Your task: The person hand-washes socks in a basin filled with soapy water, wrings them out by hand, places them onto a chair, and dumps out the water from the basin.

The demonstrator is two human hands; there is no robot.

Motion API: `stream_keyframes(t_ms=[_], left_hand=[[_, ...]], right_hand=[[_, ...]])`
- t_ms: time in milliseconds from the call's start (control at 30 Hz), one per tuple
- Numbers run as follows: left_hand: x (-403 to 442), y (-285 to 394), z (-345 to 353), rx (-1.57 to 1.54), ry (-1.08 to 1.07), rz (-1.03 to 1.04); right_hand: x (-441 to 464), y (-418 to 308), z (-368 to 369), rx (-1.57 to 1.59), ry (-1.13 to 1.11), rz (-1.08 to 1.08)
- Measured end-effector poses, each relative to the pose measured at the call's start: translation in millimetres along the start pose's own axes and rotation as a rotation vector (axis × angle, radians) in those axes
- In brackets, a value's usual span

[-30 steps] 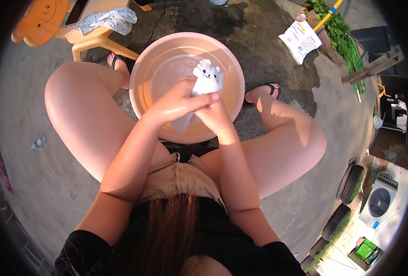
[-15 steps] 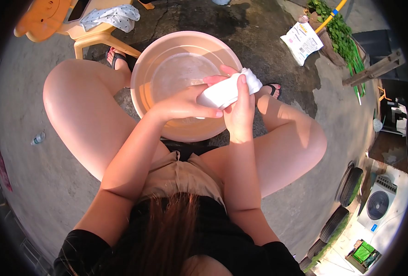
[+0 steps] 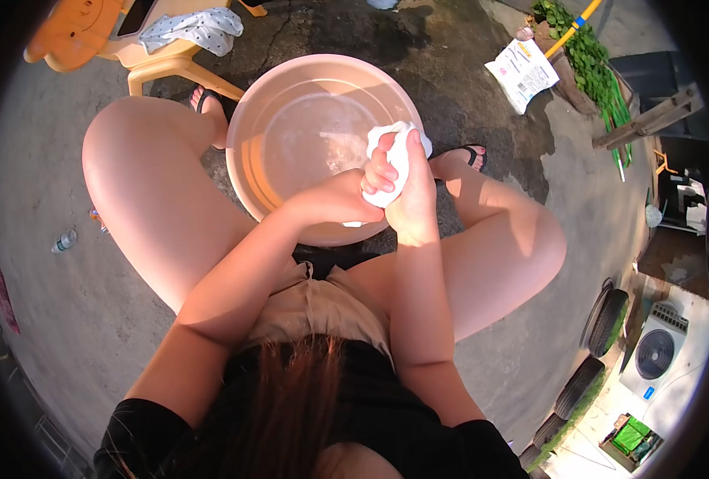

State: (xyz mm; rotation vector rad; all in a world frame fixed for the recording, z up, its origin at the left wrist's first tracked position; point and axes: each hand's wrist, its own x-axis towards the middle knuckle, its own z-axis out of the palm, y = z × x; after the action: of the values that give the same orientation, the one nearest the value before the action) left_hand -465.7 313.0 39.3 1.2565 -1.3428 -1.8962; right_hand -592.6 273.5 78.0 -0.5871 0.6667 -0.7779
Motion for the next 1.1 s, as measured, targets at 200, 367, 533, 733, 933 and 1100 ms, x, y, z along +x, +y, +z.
stream_keyframes(t_ms=[200,367,533,733,933,1100], left_hand=[[12,-7,22,0.261,0.406,0.072],[25,-23,23,0.459,0.498,0.298],[25,-19,23,0.472,0.511,0.276],[27,-17,24,0.379,0.492,0.286],[26,-17,24,0.446,0.424,0.107],[27,-22,31,0.385,0.449,0.056]], right_hand=[[8,3,-4,0.036,0.184,-0.030],[7,4,-2,0.082,0.274,-0.110],[7,6,1,0.088,0.326,-0.166],[8,7,-1,-0.001,0.274,-0.211],[10,8,-4,-0.004,0.269,-0.190],[9,6,1,-0.050,0.260,-0.202]])
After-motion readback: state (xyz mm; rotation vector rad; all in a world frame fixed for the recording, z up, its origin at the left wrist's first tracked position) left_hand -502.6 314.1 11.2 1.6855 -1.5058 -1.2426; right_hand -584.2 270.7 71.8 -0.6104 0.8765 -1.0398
